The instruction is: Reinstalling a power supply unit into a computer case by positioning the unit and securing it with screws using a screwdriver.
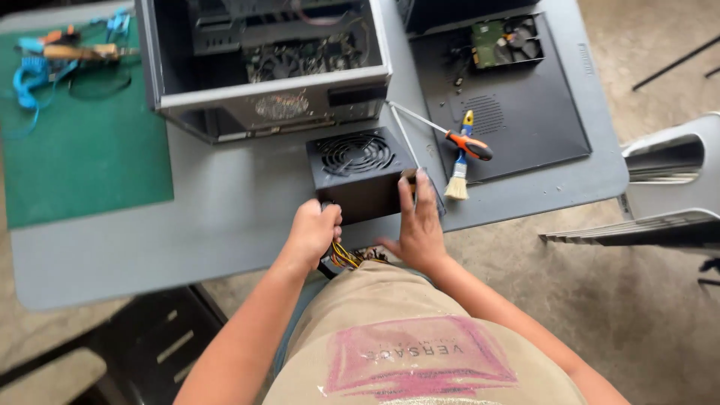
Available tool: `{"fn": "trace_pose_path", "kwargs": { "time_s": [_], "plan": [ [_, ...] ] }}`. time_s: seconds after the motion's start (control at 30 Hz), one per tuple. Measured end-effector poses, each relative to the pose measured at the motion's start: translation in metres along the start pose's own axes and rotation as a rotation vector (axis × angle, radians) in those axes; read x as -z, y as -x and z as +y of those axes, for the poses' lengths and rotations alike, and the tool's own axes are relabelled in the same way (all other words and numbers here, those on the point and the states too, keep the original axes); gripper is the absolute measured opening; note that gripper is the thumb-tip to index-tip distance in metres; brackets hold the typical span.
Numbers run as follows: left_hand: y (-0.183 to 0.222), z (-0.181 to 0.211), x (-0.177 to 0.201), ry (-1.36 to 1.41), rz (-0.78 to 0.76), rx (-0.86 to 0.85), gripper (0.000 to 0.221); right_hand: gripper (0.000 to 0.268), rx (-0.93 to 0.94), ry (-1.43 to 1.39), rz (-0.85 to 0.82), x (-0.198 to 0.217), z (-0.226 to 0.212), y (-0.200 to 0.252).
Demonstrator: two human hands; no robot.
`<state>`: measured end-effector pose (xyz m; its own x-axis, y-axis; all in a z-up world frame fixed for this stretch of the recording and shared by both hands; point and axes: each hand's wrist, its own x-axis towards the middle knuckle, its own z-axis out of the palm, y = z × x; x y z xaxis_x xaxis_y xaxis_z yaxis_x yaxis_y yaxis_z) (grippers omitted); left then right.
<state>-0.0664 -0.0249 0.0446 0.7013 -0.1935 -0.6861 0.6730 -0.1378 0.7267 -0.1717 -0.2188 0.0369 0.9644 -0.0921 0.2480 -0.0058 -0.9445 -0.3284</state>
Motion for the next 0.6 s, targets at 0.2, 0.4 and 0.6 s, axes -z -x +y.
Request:
{"fn": "trace_pose_path", "kwargs": {
  "time_s": [0.2, 0.4, 0.6],
  "plan": [
    [0.103, 0.065, 0.004, -0.572, -0.099, -0.059, 0.071, 0.126, 0.264, -0.16, 0.182, 0.032, -0.003, -0.012],
    [0.175, 0.106, 0.015, -0.585, -0.172, -0.037, 0.086, 0.115, 0.523, -0.218, 0.193, 0.066, 0.006, -0.031],
    [0.162, 0.067, 0.068, 0.04, -0.412, -0.476, 0.082, 0.099, 0.606, -0.213, 0.321, 0.135, -0.021, -0.094]
  ]
}}
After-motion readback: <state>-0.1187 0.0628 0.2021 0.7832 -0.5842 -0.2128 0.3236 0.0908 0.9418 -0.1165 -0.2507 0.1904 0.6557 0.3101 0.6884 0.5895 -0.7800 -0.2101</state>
